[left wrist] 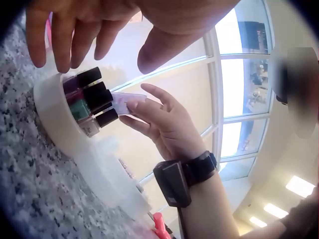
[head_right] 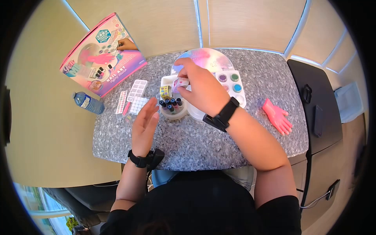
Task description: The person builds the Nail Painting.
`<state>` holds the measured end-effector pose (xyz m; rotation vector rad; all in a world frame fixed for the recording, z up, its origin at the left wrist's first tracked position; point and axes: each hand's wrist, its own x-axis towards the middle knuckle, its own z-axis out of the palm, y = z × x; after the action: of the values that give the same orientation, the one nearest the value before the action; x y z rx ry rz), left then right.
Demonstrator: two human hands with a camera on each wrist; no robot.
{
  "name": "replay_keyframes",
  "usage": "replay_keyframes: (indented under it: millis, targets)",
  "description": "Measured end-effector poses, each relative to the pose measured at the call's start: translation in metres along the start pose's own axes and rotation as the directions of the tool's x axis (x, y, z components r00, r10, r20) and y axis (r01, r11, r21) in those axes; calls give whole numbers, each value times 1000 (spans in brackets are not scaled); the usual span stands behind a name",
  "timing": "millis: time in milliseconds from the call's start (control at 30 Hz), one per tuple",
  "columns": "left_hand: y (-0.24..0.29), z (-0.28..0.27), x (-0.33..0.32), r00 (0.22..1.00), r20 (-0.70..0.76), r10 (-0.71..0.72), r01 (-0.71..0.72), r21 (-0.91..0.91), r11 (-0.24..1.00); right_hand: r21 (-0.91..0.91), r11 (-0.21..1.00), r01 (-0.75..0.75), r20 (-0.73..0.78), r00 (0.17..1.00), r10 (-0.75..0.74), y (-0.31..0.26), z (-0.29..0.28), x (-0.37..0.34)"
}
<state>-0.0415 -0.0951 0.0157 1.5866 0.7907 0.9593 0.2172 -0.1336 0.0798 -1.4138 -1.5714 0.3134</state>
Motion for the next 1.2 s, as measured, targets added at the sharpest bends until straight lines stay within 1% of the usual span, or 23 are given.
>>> replay_keyframes:
  millis: [67, 100, 133, 167, 200, 233, 300, 333, 400, 533, 600, 667, 700, 767, 833, 900, 967, 1000, 1033, 1067, 1133, 1167, 1200]
  targets:
    - [-15, 0, 4, 992, 75, -99, 104, -67, 992, -89, 995, 40, 93, 995, -31, 20, 14, 10]
    - [-15, 0, 5, 993, 70, -97, 102, -69, 992, -90, 996, 20, 114, 993, -10, 26, 20, 14]
    - [-14, 0, 5, 989, 71, -133, 138, -75, 988, -90, 996, 24, 118, 993, -13, 29, 24, 17]
    - [-13, -1, 5, 983, 74, -169, 175, -80, 981, -125, 992, 1, 164, 986, 20, 30, 27, 20]
    - [-14, -1, 5, 983, 70, -169, 174, -81, 981, -160, 987, -21, 207, 977, 54, 31, 29, 23]
    - [-16, -2, 5, 978, 93, -189, 200, -123, 972, -159, 987, -19, 209, 976, 52, 32, 31, 24]
    - [-17, -3, 4, 971, 115, -209, 226, -165, 960, -212, 975, -70, 281, 951, 129, 32, 34, 26]
    - [-14, -3, 3, 970, 120, -210, 229, -171, 958, -212, 975, -69, 281, 951, 129, 35, 34, 25]
    - [-13, -4, 2, 969, 124, -212, 231, -175, 957, -277, 954, 116, 277, 960, -37, 46, 31, 22]
    - [-14, -3, -3, 972, 130, -193, 212, -154, 965, -205, 976, 73, 263, 965, -17, 59, 26, 19]
    - [-13, -4, -7, 977, 118, -180, 195, -134, 972, -209, 978, 8, 305, 951, 57, 50, 22, 14]
    - [-9, -6, -13, 957, 177, -230, 258, -157, 953, -215, 976, 23, 286, 957, 40, 49, 22, 8]
    - [-10, -10, -17, 957, 176, -232, 260, -158, 953, -222, 974, 38, 266, 964, 23, 47, 21, 4]
    - [-11, -18, -22, 882, 347, -318, 398, -189, 898, -218, 976, 13, 299, 953, 54, 36, 14, -5]
    - [-4, -19, -24, 885, 335, -324, 390, -155, 907, -183, 983, -23, 349, 933, 86, 24, 8, -17]
    - [-3, -22, -23, 888, 320, -329, 383, -122, 916, -164, 986, 11, 353, 934, 48, 15, 5, -32]
    - [-11, -29, -16, 951, 200, -237, 266, -133, 955, -157, 987, 15, 353, 935, 42, 9, 1, -45]
    - [-11, -34, -8, 951, 197, -238, 266, -130, 955, -123, 991, -42, 374, 923, 86, 5, -1, -50]
    - [-10, -41, 4, 977, 114, -179, 180, 3, 984, -90, 991, -100, 397, 909, 128, 1, -3, -55]
    - [-9, -49, 19, 993, 40, -108, 101, 142, 985, -87, 991, -99, 397, 909, 126, -2, -4, -60]
    - [-13, -68, 58, 999, -43, 2, 9, 250, 968, -78, 994, -80, 402, 910, 105, -8, -7, -71]
    - [-17, -80, 80, 999, -41, -13, 26, 338, 941, -119, 992, -42, 422, 902, 89, -12, -10, -76]
    - [-21, -94, 104, 999, -41, -29, 43, 424, 904, -115, 993, -39, 425, 901, 85, -16, -12, -81]
